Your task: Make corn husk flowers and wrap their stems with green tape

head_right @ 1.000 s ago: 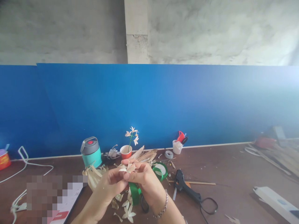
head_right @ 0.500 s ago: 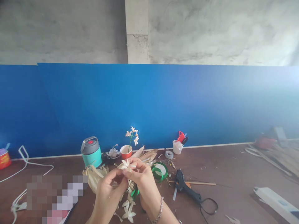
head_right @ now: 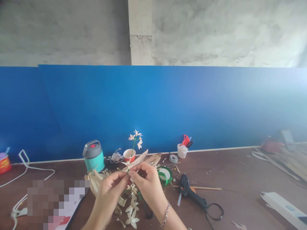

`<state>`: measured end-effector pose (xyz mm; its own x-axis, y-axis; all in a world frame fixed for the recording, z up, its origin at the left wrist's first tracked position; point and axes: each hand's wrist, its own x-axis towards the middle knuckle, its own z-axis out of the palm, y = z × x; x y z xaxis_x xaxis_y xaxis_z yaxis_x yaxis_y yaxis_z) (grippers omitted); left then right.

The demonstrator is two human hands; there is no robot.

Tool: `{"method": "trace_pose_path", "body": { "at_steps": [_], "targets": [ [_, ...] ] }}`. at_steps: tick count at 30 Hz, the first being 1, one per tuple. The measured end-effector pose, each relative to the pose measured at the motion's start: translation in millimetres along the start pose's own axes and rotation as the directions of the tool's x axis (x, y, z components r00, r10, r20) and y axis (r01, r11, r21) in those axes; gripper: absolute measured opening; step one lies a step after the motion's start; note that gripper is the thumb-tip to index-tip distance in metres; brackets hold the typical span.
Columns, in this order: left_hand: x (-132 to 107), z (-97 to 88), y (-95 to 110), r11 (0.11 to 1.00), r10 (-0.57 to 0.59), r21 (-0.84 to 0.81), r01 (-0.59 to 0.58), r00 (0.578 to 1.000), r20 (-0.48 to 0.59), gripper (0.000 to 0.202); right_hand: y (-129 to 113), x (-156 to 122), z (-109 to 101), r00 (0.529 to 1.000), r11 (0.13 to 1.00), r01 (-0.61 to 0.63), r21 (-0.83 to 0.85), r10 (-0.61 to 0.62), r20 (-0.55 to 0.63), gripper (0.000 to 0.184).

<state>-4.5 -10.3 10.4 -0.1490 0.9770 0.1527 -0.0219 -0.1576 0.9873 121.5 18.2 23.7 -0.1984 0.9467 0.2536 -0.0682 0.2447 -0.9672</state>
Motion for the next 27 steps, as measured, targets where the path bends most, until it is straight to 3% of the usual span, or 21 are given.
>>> {"method": "trace_pose_path", "body": {
  "at_steps": [3, 6, 9, 13, 27],
  "targets": [
    [-1.1, 0.9, 5.0, 0.995, -0.022, -0.096, 0.023, 1.0, 0.009, 0.024, -2.8, -2.2, -1.6, 0.995, 0.982, 0.095, -0.164, -0.101, -0.026, 0.011],
    [-0.7, 0.7, 4.3, 0.99, -0.021, -0.14, 0.024, 1.0, 0.017, 0.024, -4.0, -3.8, -0.9, 0.99, 0.966, 0.128, -0.227, -0.138, -0.03, 0.008],
    [1.2, -0.6, 0.7, 0.992, -0.028, -0.125, 0.032, 0.999, 0.027, 0.026, -2.7, -3.1, -0.5, 0.993, 0.963, 0.109, -0.247, -0.114, -0.005, 0.01],
    [3.2, -1.1, 0.4, 0.984, -0.053, -0.17, 0.059, 0.998, 0.045, 0.023, -2.0, -1.8, -2.4, 0.984, 0.943, 0.176, -0.282, -0.178, 0.018, 0.015],
    [6.0, 1.3, 5.1, 0.92, -0.186, -0.33, 0.21, 0.977, 0.103, 0.022, -1.8, 0.5, -3.0, 0.98, 0.949, 0.187, -0.254, -0.197, -0.012, 0.018]
  ]
}}
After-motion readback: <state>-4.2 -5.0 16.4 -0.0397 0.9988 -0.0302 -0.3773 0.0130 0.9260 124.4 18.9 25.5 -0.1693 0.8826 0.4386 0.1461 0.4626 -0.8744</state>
